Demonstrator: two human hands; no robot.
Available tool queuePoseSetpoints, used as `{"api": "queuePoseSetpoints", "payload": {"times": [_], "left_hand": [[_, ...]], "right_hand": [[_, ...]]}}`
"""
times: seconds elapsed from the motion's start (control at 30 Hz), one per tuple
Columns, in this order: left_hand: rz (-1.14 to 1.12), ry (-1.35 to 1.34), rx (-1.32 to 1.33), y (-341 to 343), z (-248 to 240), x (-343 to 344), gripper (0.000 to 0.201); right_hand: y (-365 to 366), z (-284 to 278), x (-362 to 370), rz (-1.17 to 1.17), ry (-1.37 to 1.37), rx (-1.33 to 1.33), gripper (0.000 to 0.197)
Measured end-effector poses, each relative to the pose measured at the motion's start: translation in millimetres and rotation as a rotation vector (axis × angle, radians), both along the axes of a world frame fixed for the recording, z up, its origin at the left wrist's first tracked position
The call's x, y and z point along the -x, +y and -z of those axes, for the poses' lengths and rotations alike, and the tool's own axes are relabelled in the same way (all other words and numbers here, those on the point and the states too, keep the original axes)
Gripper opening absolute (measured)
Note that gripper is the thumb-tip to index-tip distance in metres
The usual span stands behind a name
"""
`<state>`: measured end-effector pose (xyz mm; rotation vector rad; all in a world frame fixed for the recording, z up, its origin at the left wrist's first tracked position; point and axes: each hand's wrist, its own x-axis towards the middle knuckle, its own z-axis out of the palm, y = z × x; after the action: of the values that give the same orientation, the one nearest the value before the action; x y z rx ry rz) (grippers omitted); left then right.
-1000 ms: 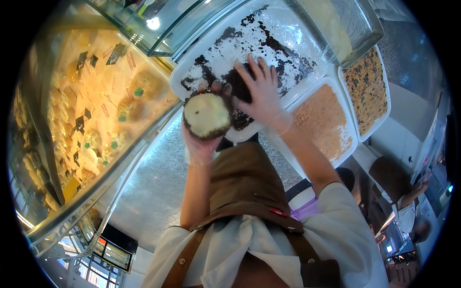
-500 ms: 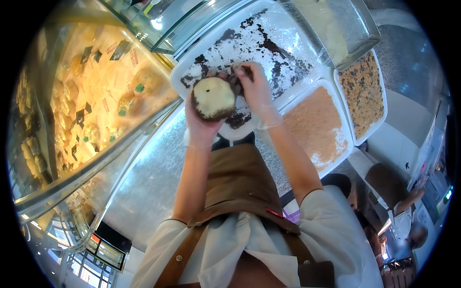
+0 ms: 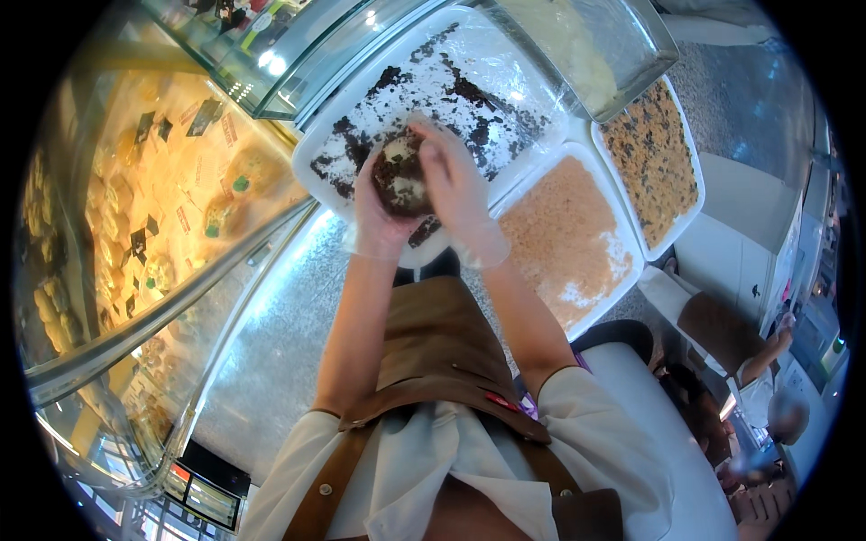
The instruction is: The person assembles a dessert by filling a dough ball with green grapes, yellow fruit, and red fruit, then sealing it. They roll the sealed ball in a dark crumb coating and hand it to a customer. Finally, they wash their hands at a sink.
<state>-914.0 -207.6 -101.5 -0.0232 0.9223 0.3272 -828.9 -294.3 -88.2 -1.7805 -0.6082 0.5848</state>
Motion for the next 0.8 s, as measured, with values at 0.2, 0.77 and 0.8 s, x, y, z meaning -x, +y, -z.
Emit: {"api": "queuePoseSetpoints", "payload": {"times": [0.2,0.77,0.8], "left_hand": [[-0.036,-0.017,0.002,-4.1,4.9,-4.0,0.033],[-0.01,-0.029,-0.018,21.1,-4.9,28.5,0.047],[-0.027,-0.054,-0.018,23.4,1.0,32.5,0.047]], "right_hand": [[2.6,8.2,2.1,-0.065,-0.44,-0.048,0.042],[-6.9,44.1,6.1,0.305,-0.324,0.133,0.043],[-3.4,46.8,10.1,0.262,-0.449,0.24,0.045]]}}
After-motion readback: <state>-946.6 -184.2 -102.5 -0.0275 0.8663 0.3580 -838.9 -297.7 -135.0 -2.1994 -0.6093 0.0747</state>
